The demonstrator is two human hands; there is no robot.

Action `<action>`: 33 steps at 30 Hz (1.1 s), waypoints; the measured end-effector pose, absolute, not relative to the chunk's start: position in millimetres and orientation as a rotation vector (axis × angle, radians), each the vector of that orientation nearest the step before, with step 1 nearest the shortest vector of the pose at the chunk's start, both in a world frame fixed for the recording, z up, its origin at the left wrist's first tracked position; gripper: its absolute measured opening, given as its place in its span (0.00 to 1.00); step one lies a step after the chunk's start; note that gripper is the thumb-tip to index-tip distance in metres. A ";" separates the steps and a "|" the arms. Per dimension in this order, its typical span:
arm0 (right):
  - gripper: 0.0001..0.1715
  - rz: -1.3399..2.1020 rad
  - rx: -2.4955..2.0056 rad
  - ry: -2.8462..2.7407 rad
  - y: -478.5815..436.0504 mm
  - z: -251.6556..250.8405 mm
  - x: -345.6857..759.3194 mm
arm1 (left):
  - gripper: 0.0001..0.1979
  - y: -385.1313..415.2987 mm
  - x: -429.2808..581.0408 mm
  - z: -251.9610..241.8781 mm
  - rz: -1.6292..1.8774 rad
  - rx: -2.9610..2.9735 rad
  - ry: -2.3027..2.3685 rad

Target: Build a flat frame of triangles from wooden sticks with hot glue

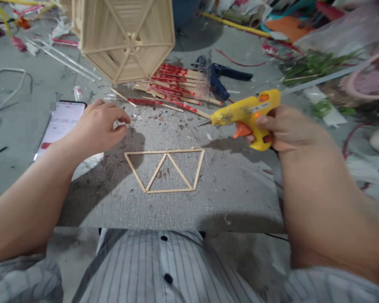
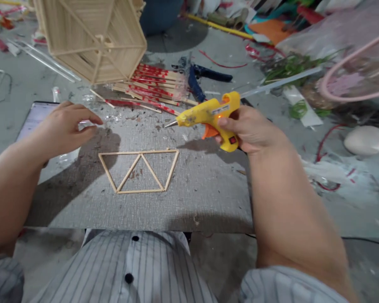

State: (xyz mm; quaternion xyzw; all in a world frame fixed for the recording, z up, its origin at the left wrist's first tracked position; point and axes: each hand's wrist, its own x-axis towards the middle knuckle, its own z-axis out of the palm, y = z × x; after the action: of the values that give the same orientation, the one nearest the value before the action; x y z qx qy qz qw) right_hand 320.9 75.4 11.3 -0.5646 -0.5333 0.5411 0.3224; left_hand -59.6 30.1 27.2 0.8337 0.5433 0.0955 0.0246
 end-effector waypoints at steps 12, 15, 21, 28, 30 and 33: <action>0.30 1.518 -1.475 -1.290 77.7 -0.2 313.5 | 0.15 35.6 -65.8 18.8 0.068 2.515 1.813; 0.25 1.511 -1.498 -1.203 82.2 -6.9 313.8 | 0.15 37.3 -65.5 10.6 0.088 2.554 1.832; 0.16 1.599 -1.614 -1.185 82.8 -8.4 310.1 | 0.16 40.4 -67.7 -0.9 0.197 2.609 1.864; 0.12 1.610 -1.608 -1.185 82.4 -6.5 306.2 | 0.21 69.5 -81.0 -22.2 0.335 2.538 1.880; 0.10 1.606 -1.618 -1.173 81.9 -5.5 304.8 | 0.22 80.2 -84.6 -27.8 0.342 2.536 1.873; 0.08 1.607 -1.637 -1.139 81.7 -4.9 304.1 | 0.22 94.5 -88.4 -30.3 0.341 2.579 1.857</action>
State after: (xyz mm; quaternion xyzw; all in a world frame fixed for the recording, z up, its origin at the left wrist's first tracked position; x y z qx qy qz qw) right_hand 304.1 81.7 -4.9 -0.6124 -0.4263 0.6011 0.2863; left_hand -88.4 94.5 -30.3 0.8067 0.5806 0.1067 -0.0274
